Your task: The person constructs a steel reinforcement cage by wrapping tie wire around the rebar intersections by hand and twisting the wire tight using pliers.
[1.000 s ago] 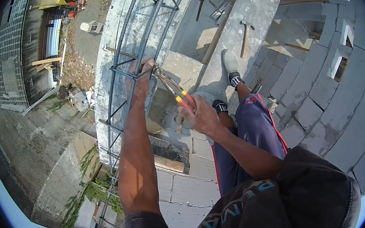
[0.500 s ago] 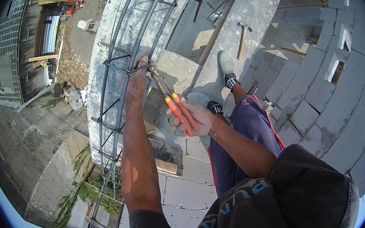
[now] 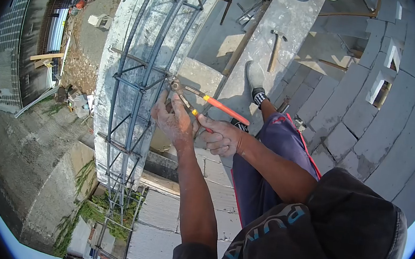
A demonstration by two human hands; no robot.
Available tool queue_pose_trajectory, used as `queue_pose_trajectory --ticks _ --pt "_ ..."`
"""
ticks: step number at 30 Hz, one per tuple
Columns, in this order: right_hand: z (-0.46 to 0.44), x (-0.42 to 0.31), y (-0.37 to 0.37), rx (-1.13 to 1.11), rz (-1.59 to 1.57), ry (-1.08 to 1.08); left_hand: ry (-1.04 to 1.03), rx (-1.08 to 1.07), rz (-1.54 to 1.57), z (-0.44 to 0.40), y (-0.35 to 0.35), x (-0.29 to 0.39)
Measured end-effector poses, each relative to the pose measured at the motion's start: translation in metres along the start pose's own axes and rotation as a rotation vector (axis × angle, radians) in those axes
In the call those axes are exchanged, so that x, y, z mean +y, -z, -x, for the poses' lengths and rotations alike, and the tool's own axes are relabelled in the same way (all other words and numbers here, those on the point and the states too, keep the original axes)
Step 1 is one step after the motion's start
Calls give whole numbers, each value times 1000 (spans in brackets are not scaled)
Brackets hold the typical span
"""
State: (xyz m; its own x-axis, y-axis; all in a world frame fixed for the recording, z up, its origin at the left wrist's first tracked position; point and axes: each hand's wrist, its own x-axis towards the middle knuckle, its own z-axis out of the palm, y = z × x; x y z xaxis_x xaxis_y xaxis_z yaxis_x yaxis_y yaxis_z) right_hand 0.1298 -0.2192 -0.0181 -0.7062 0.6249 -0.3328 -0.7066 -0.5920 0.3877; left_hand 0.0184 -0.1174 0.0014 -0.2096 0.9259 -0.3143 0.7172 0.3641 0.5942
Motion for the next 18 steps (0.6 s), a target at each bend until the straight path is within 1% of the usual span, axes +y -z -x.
queue_pose_trajectory --ticks 2,5,8,11,14,17,18 --pt "3 -5 -3 -4 16 -19 11 -41 13 -9 -3 0" --pt "6 -10 -7 20 43 -28 -32 49 23 -8 -12 3" --pt "9 -12 -17 72 104 -31 108 -1 284 -9 -10 7" --pt "10 -16 -20 116 151 -46 82 22 504 -13 -19 -13" --pt "8 -14 -17 91 147 -55 38 -41 391 -19 -14 -22" --pt "6 -13 -14 101 177 -39 53 -23 359 -18 -15 -13" --pt "6 -13 -13 114 193 -33 6 -15 316 -17 -16 -16"
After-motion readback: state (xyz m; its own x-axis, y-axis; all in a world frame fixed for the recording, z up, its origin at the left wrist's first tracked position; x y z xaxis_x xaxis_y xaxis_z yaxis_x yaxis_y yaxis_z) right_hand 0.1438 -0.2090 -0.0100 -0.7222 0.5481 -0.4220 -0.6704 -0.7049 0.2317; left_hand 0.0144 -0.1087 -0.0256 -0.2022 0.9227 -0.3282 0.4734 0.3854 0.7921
